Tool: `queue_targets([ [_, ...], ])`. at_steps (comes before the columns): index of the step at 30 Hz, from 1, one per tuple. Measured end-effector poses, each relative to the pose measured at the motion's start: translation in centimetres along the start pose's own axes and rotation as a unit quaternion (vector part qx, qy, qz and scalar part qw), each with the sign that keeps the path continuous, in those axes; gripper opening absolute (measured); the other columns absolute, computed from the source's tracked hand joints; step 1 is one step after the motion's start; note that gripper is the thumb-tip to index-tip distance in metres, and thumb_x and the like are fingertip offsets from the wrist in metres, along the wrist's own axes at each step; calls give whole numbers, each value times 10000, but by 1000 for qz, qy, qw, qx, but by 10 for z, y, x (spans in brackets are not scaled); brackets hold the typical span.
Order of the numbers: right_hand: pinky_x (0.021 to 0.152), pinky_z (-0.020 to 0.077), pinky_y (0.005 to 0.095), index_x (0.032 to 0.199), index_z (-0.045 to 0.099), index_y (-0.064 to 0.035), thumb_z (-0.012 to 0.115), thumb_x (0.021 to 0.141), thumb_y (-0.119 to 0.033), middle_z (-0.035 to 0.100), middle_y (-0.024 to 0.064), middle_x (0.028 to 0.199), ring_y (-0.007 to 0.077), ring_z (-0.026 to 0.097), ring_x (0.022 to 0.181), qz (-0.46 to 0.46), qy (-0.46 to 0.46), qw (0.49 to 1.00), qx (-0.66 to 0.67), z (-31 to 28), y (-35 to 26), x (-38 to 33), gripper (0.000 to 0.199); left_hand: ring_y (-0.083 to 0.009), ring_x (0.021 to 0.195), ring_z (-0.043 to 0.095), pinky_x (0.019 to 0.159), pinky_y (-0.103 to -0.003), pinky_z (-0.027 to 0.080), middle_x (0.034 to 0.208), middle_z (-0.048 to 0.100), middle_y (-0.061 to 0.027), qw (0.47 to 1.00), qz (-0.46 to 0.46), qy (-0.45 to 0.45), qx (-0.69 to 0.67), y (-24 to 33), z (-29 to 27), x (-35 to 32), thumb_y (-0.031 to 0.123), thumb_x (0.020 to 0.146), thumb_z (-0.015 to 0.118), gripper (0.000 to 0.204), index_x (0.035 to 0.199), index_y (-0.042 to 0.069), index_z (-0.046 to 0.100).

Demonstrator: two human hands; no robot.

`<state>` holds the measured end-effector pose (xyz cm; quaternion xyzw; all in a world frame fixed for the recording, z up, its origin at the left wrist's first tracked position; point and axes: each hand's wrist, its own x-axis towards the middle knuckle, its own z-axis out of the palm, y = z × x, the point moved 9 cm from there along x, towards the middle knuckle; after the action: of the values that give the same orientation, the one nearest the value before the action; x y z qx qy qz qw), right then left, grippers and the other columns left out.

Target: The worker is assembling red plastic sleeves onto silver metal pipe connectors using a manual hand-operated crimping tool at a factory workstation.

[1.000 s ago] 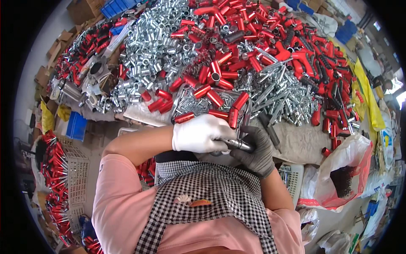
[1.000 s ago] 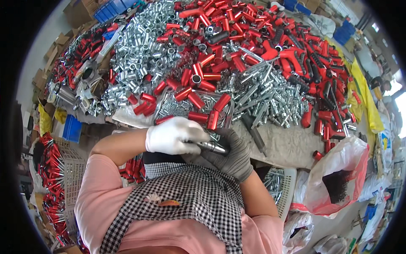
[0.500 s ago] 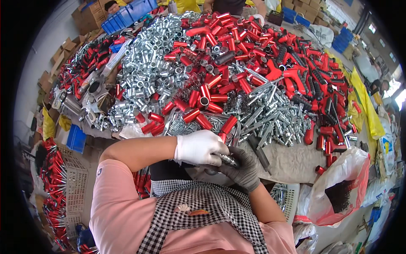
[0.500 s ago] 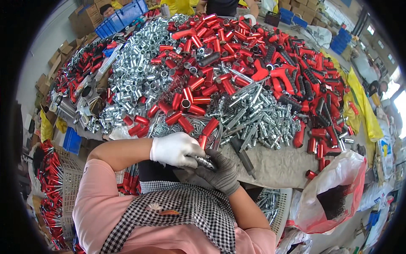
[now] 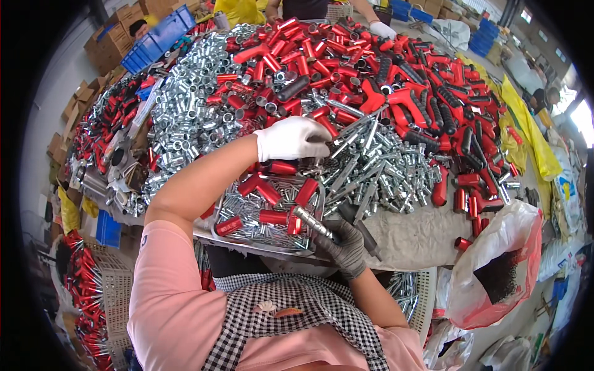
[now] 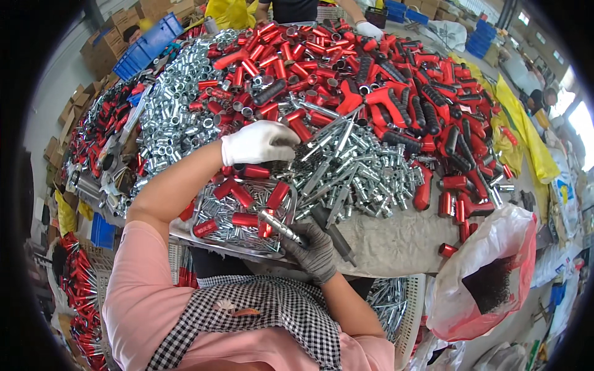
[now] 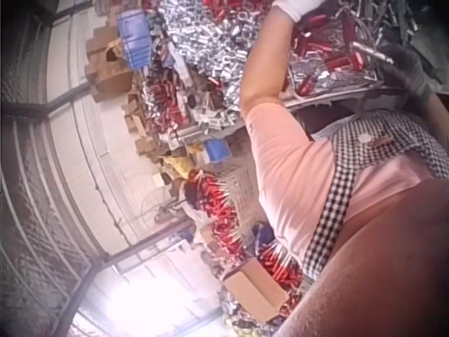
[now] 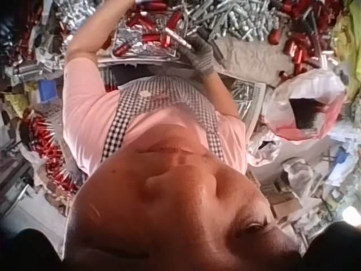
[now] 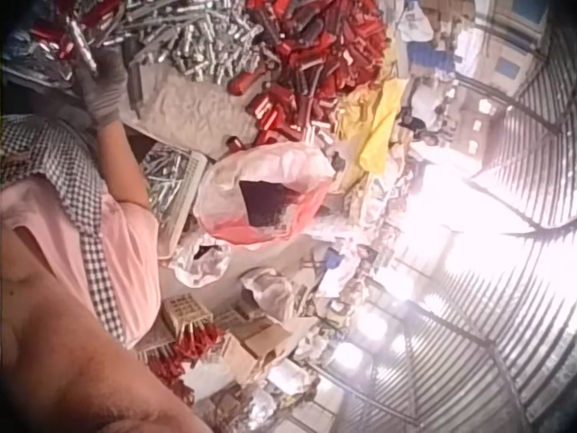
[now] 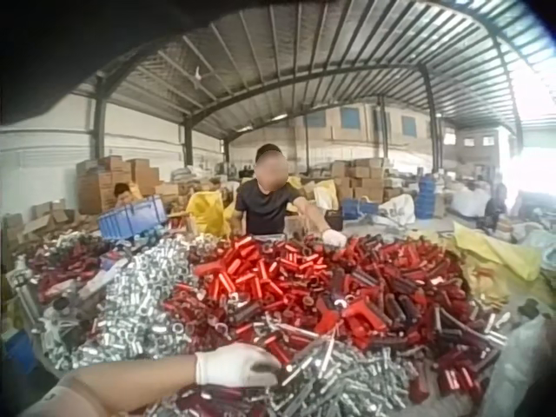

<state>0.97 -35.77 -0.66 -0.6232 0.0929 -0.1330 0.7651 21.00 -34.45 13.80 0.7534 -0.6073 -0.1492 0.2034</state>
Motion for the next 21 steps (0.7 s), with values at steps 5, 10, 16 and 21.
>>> queue_targets([
  [5,804,513,273,1086,652,2,830,794,-151,691,50,969,113,623,881,-38,23,998,-44,-4,-5,2,375,-361,986,645,892,-412,505,1034,669,-214,995,95,-7,13,34,27,26,323,860,660,399,1104,8,681],
  [10,792,513,279,1073,657,-3,844,780,-187,688,53,957,120,619,870,-14,34,999,-22,-5,-8,1,394,-349,1004,635,899,-427,505,1042,671,-180,988,143,-20,57,44,51,37,312,845,680,380,1084,17,684],
  [16,676,538,258,1101,646,-4,804,828,-143,693,63,902,95,642,778,-47,29,998,-23,-6,-11,1,344,-333,956,647,860,-423,519,984,677,-152,984,105,47,134,32,28,48,304,855,669,306,1020,47,695],
  [21,764,517,277,1087,645,2,835,792,-147,680,49,941,115,618,845,36,20,999,6,-2,-1,0,381,-371,923,656,855,-441,522,999,659,-208,958,7,194,211,-21,-30,89,313,854,634,377,1094,24,660],
])
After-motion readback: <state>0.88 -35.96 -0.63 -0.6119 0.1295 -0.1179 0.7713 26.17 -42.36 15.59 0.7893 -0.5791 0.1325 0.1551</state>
